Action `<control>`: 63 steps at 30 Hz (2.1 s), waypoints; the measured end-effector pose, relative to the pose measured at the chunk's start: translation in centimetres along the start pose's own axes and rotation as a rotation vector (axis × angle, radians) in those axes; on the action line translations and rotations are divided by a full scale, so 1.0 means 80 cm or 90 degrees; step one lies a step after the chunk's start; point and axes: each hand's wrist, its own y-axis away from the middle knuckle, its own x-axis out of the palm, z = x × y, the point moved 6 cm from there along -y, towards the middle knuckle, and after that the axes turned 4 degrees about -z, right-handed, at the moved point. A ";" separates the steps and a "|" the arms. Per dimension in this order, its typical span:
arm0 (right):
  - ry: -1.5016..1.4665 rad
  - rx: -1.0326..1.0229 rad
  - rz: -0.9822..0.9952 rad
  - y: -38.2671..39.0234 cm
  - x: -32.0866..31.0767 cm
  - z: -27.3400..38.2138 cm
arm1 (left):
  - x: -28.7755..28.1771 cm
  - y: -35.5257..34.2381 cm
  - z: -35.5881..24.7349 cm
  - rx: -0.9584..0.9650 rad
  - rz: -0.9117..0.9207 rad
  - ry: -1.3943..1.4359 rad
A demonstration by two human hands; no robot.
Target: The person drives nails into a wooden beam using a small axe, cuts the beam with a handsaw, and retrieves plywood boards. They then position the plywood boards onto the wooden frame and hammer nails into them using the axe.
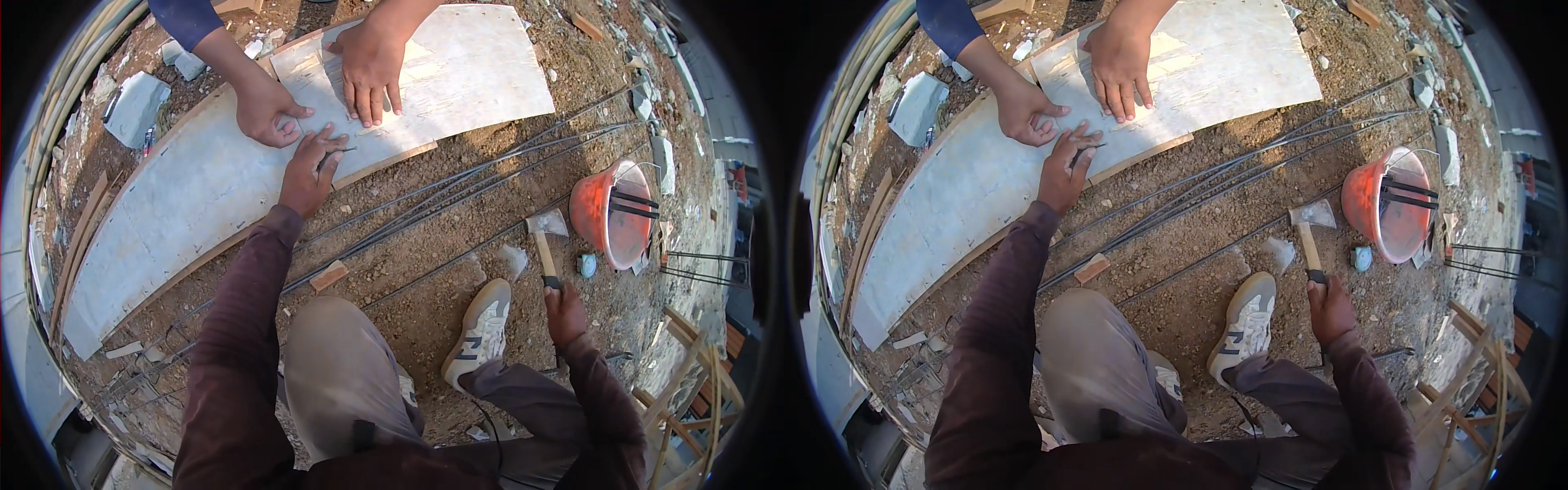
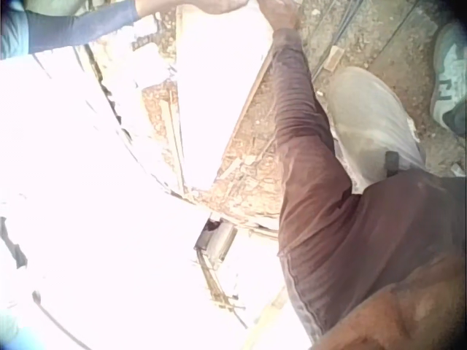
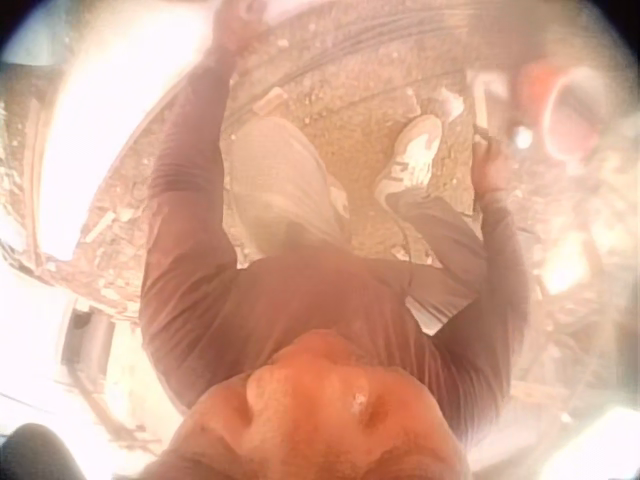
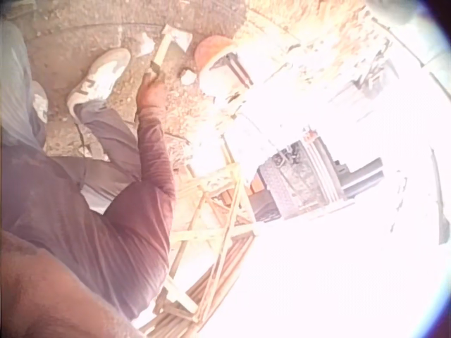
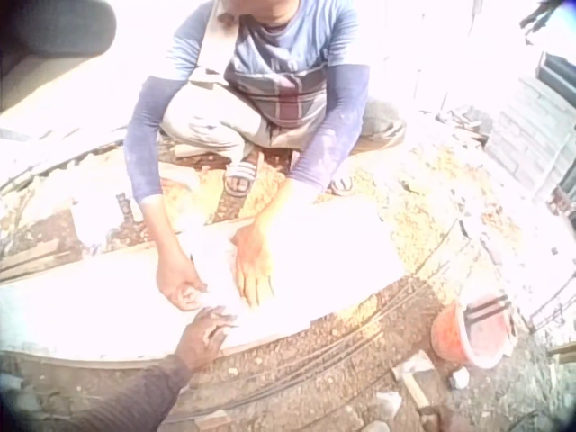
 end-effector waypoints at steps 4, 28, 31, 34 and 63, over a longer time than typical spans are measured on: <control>-0.130 -0.170 -0.043 -0.003 0.017 0.123 | 0.001 0.001 0.000 0.001 -0.011 0.011; -0.207 -0.190 0.065 -0.069 0.164 0.316 | -0.024 0.018 -0.016 -0.198 -0.007 0.099; -0.210 -0.182 0.066 -0.067 0.164 0.315 | -0.012 0.022 -0.010 -0.206 0.017 0.117; -0.210 -0.169 0.073 -0.066 0.167 0.313 | -0.013 0.023 -0.005 -0.171 0.024 0.055; -0.302 -0.252 -0.076 -0.030 0.141 0.336 | -0.017 0.027 -0.009 0.051 0.023 -0.053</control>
